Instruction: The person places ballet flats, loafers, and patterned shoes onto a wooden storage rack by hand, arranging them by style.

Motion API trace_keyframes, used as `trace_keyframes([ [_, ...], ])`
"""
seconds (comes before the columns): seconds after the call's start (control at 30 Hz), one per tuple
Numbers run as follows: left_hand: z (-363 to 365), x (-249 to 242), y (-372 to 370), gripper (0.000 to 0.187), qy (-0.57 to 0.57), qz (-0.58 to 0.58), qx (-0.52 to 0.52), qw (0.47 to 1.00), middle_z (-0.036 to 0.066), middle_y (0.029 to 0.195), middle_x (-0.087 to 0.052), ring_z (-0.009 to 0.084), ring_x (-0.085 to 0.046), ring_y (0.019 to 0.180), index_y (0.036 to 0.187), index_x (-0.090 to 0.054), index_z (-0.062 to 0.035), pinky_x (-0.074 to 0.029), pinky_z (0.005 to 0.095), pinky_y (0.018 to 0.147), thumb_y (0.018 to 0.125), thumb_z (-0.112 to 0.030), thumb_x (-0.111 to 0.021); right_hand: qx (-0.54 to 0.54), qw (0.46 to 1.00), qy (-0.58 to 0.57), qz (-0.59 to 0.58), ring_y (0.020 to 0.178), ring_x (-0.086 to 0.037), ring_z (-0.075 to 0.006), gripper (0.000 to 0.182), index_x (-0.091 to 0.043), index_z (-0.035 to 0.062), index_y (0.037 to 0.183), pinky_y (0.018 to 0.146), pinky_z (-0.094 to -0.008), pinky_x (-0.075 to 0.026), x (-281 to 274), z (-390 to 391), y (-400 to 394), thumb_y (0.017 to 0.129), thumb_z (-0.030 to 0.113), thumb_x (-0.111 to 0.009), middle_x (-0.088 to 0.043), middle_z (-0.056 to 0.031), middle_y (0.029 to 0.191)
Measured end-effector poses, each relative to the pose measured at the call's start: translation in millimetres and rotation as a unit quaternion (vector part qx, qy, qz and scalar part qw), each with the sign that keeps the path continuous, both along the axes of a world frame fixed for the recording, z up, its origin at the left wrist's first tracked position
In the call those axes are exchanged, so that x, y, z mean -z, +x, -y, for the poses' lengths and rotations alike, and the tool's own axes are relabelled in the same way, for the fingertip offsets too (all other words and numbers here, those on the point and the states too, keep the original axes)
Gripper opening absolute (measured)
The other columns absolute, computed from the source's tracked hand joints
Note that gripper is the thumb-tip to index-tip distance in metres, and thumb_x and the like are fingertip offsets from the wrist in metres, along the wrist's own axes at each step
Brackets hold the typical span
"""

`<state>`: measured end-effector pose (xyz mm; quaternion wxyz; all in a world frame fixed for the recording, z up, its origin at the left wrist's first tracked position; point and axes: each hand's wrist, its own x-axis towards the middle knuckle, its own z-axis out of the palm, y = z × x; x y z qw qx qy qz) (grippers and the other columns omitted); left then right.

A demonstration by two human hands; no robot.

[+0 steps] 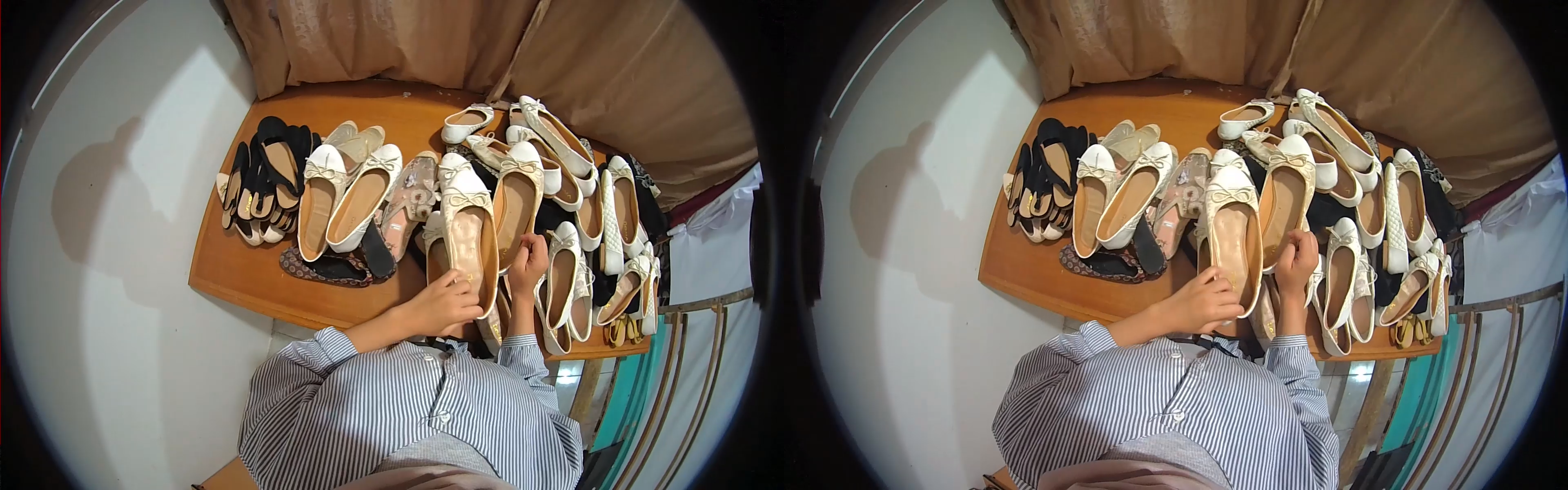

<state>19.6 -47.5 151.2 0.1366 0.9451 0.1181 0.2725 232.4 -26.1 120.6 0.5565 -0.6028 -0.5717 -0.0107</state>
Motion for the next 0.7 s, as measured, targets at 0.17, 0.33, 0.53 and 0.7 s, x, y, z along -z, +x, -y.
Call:
trace_keyframes([
  [0.17, -24, 2, -14, 0.028, 0.039, -0.079, -0.084, 0.993, 0.000, 0.088, -0.053, 0.0189, -0.048, 0.098, 0.095, -0.059, -0.0161, -0.024, 0.0534, 0.101, 0.067, -0.012, -0.061, 0.001, 1.000, 0.000, -0.008, 0.061, -0.047, -0.0248, 0.014, -0.053, -0.0014, 0.076, 0.058, -0.0324, -0.039, 4, 3, 3, 0.069, -0.006, -0.041, -0.047, -0.0122, 0.067],
  [0.33, -65, 24, -33, 0.028, 0.035, -0.098, -0.147, 0.984, 0.003, 0.097, -0.053, 0.0221, -0.047, 0.106, 0.095, -0.057, -0.0114, -0.029, 0.0497, 0.099, 0.068, -0.004, -0.060, -0.029, 1.000, 0.010, -0.007, 0.062, -0.048, -0.0254, 0.014, -0.053, -0.0015, 0.076, 0.058, -0.0330, -0.039, -2, -10, -11, 0.070, -0.006, -0.041, -0.047, -0.0127, 0.067],
  [0.53, -86, 55, -53, 0.025, 0.031, -0.122, -0.211, 0.969, 0.005, 0.102, -0.052, 0.0233, -0.045, 0.111, 0.092, -0.056, -0.0100, -0.031, 0.0475, 0.096, 0.069, -0.002, -0.060, -0.083, 0.996, -0.013, -0.015, 0.067, -0.050, -0.0294, 0.011, -0.052, -0.0014, 0.078, 0.063, -0.0368, -0.041, 16, -40, -48, 0.073, -0.004, -0.043, -0.049, -0.0151, 0.071],
  [0.7, -86, 68, -64, 0.024, -0.024, -0.103, -0.261, 0.959, 0.006, 0.102, -0.053, 0.0246, -0.045, 0.111, 0.097, -0.056, -0.0085, -0.033, 0.0448, 0.091, 0.073, -0.006, -0.060, -0.095, 0.991, -0.094, -0.014, 0.074, -0.052, -0.0307, 0.010, -0.053, 0.0005, 0.082, 0.067, -0.0385, -0.043, 38, -50, -73, 0.075, 0.001, -0.047, -0.052, -0.0154, 0.079],
])
